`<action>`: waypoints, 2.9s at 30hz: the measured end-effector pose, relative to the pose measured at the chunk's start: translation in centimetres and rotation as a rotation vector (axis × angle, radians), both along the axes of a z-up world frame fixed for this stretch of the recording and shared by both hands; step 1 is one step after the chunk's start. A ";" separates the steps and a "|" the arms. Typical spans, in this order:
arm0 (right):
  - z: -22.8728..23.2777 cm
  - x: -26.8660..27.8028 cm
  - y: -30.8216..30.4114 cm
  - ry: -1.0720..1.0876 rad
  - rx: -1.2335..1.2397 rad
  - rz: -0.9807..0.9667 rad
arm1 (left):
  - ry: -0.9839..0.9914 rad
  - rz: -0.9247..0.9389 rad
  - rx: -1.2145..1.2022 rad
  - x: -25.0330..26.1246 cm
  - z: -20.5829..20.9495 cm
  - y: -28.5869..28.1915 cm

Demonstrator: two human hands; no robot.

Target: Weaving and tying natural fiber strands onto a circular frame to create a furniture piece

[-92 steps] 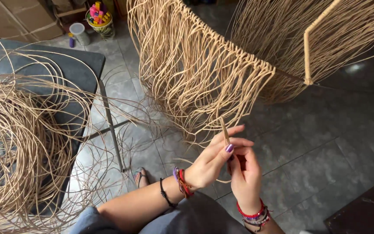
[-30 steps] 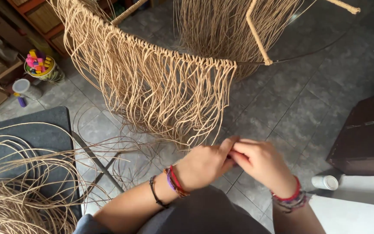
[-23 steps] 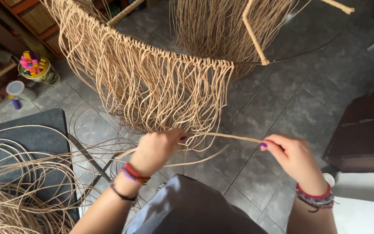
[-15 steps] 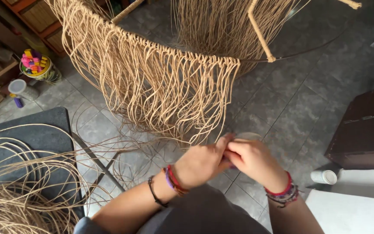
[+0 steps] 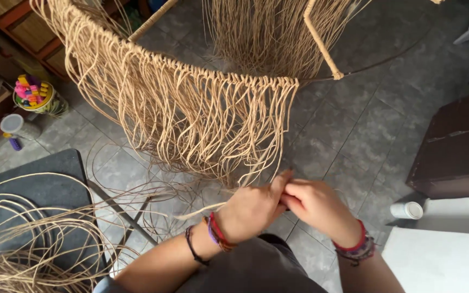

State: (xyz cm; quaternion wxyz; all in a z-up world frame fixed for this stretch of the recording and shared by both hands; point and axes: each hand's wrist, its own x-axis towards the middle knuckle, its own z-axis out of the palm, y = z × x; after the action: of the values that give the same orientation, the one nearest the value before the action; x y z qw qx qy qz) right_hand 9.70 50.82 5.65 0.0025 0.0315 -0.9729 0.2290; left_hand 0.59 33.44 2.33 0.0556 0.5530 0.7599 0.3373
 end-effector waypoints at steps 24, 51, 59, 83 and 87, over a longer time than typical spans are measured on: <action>2.6 -8.4 20.7 -0.290 -0.222 0.329 | 0.063 0.633 -0.003 -2.4 3.9 1.2; 6.6 -14.0 14.8 0.852 -0.317 0.086 | 0.325 0.280 0.579 -3.1 7.1 11.1; 5.6 -17.1 14.4 0.490 0.258 0.133 | 0.053 0.698 0.045 -5.3 3.0 17.9; -1.1 -12.0 17.0 0.936 0.030 0.126 | -0.295 0.553 0.416 -8.1 8.8 16.5; -2.4 -11.9 17.6 1.004 0.053 0.077 | -0.292 0.636 0.355 -9.4 8.8 17.5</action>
State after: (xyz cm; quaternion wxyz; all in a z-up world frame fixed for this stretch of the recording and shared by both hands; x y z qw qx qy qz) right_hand -2.22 68.43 3.21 0.4612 0.1736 -0.8552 0.1607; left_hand -8.82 50.95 11.09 -0.0409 0.2371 0.8072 0.5391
